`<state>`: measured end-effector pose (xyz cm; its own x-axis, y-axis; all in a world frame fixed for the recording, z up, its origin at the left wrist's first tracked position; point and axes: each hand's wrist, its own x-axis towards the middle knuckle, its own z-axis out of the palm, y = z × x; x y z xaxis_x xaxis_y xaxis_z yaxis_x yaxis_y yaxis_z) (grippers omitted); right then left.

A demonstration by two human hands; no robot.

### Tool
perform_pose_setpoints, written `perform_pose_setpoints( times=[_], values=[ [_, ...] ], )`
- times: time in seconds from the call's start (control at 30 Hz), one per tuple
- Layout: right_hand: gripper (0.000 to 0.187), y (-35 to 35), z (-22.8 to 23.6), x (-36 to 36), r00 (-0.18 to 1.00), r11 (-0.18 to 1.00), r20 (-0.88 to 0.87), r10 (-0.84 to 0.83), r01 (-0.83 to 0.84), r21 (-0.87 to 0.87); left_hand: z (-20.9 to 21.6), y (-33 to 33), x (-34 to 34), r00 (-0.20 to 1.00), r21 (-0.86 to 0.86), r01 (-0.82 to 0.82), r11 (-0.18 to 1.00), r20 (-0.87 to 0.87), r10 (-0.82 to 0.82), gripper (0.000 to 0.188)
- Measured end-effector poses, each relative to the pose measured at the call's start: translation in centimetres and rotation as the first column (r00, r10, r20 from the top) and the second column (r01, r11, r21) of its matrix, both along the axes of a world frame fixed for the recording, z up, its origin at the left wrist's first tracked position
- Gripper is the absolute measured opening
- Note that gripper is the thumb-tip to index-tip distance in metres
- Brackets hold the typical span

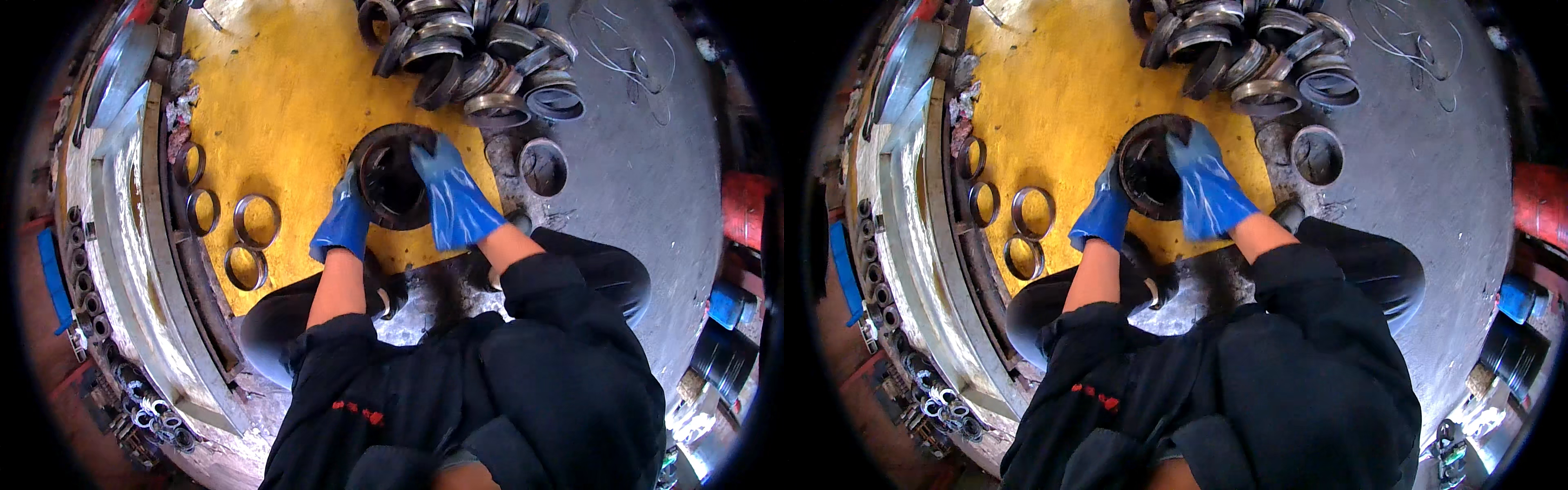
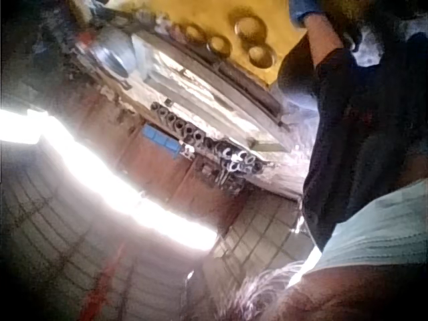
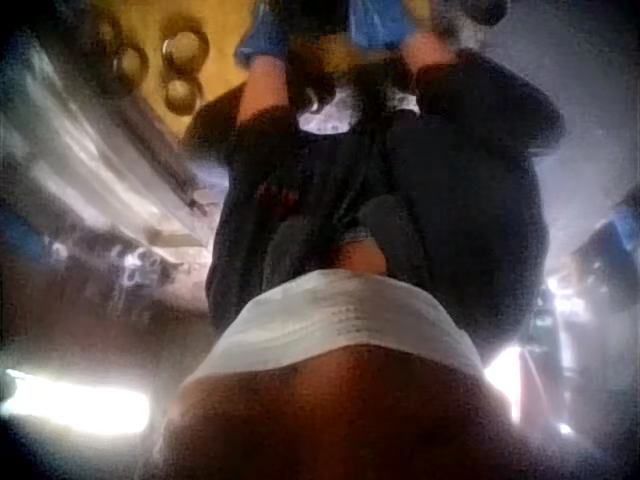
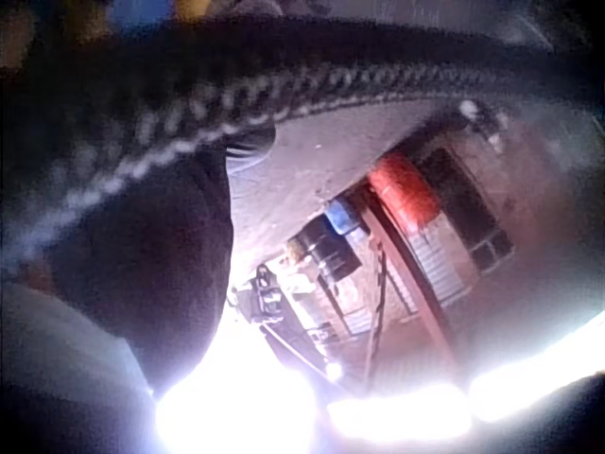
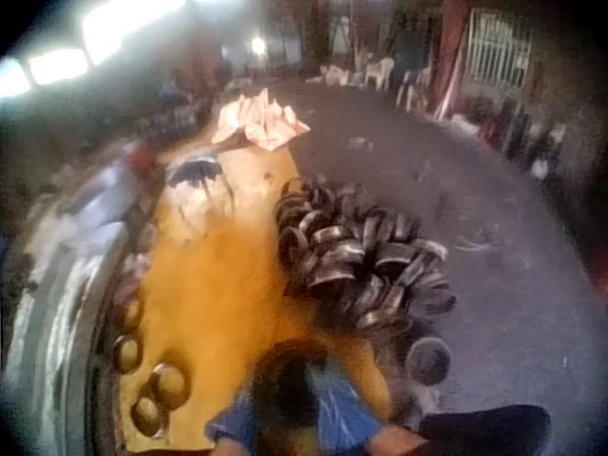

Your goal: The person sits on the floor and repeatedly scrubs the inside of metal rings using a dark abrasive pad. They pick up rings from a pile, scrub them, and place them aside. The person handles multiple metal rings one at a time throughout the video.

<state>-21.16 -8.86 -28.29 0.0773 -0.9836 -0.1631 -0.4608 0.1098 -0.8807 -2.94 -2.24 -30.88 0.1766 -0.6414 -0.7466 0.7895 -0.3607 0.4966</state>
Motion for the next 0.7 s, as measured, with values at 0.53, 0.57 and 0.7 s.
perform_pose_setpoints(
  times=[0.53, 0.57, 0.7],
  values=[
    [0.059, 6.9, 1.7, -5.0, 0.591, 0.592, -0.408, 0.696, -0.794, -0.139, -1.4, -0.3, 0.0, 0.987, 0.075, 0.005, 0.997, -0.161, 0.008, 0.042],
    [0.060, 5.3, 1.2, -5.9, 0.477, 0.463, -0.503, 0.721, -0.871, -0.163, -1.5, -0.3, 0.1, 0.995, 0.078, -0.002, 0.997, -0.102, 0.010, 0.042],
    [0.035, -1.1, 0.6, -7.1, 0.078, 0.180, -0.759, 0.646, -0.982, 0.052, 0.0, -0.9, -1.7, 1.000, -0.028, 0.019, 0.999, 0.001, -0.019, 0.037]
  ],
)
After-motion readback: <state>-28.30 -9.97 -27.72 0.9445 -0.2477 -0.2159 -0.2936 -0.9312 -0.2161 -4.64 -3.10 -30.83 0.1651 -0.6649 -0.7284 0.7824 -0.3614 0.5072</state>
